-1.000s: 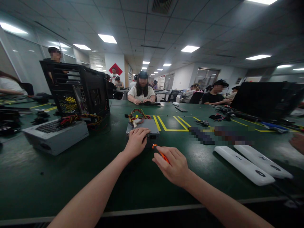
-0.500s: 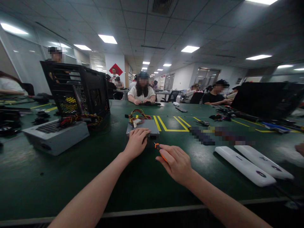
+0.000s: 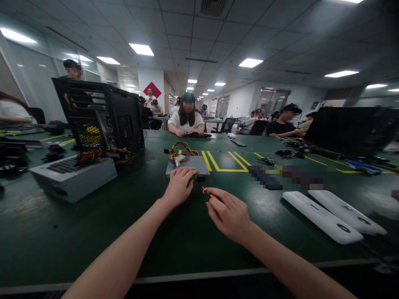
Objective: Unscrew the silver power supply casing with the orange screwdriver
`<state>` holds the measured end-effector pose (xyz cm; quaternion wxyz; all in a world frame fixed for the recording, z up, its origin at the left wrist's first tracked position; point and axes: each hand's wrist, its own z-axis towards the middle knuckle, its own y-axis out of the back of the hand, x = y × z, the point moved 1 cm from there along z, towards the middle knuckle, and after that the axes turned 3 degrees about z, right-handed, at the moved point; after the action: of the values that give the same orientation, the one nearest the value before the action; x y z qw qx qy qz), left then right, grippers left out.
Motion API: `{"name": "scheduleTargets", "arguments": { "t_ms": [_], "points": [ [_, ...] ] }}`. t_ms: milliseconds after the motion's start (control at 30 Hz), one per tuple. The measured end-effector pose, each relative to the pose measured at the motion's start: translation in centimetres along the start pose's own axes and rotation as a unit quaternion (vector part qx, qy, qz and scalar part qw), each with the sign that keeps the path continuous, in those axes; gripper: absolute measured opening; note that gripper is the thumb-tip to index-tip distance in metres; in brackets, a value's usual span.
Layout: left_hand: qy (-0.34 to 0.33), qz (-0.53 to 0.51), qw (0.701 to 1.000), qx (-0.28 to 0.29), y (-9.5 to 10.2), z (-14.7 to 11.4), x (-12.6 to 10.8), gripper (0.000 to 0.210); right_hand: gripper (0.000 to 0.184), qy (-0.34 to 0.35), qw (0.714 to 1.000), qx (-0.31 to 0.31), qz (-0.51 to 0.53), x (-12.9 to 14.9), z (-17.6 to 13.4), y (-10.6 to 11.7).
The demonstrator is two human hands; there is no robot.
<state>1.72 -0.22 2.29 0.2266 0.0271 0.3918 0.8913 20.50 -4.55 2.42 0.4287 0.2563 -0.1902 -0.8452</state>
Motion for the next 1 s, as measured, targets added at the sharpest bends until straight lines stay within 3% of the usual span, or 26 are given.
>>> {"name": "scheduleTargets", "arguments": {
  "t_ms": [133, 333, 500, 733, 867, 1000],
  "points": [
    [-0.005, -0.001, 1.0, 0.001, 0.07, 0.01, -0.02, 0.034, 0.019, 0.016, 0.999, 0.034, -0.001, 0.16, -0.16, -0.26],
    [0.004, -0.007, 1.0, -0.004, -0.03, -0.02, -0.05, 0.034, 0.01, -0.001, 1.0, 0.012, 0.016, -0.31, -0.1, -0.11],
    [0.016, -0.007, 1.0, -0.007, -0.11, 0.15, -0.13, 0.031, 0.021, 0.064, 0.996, 0.058, 0.013, 0.38, -0.07, -0.25],
    [0.025, -0.01, 1.0, -0.003, 0.05, 0.34, -0.27, 0.03, 0.017, 0.02, 0.999, 0.015, 0.022, 0.07, -0.05, -0.35],
    [0.026, -0.012, 1.0, 0.002, 0.14, 0.4, -0.2, 0.028, 0.021, 0.061, 0.997, 0.057, 0.008, 0.37, 0.06, -0.14],
    [0.023, -0.016, 1.0, 0.006, 0.21, 0.44, -0.15, 0.029, 0.022, 0.075, 0.997, 0.023, -0.013, 0.41, 0.39, -0.05]
  ]
}}
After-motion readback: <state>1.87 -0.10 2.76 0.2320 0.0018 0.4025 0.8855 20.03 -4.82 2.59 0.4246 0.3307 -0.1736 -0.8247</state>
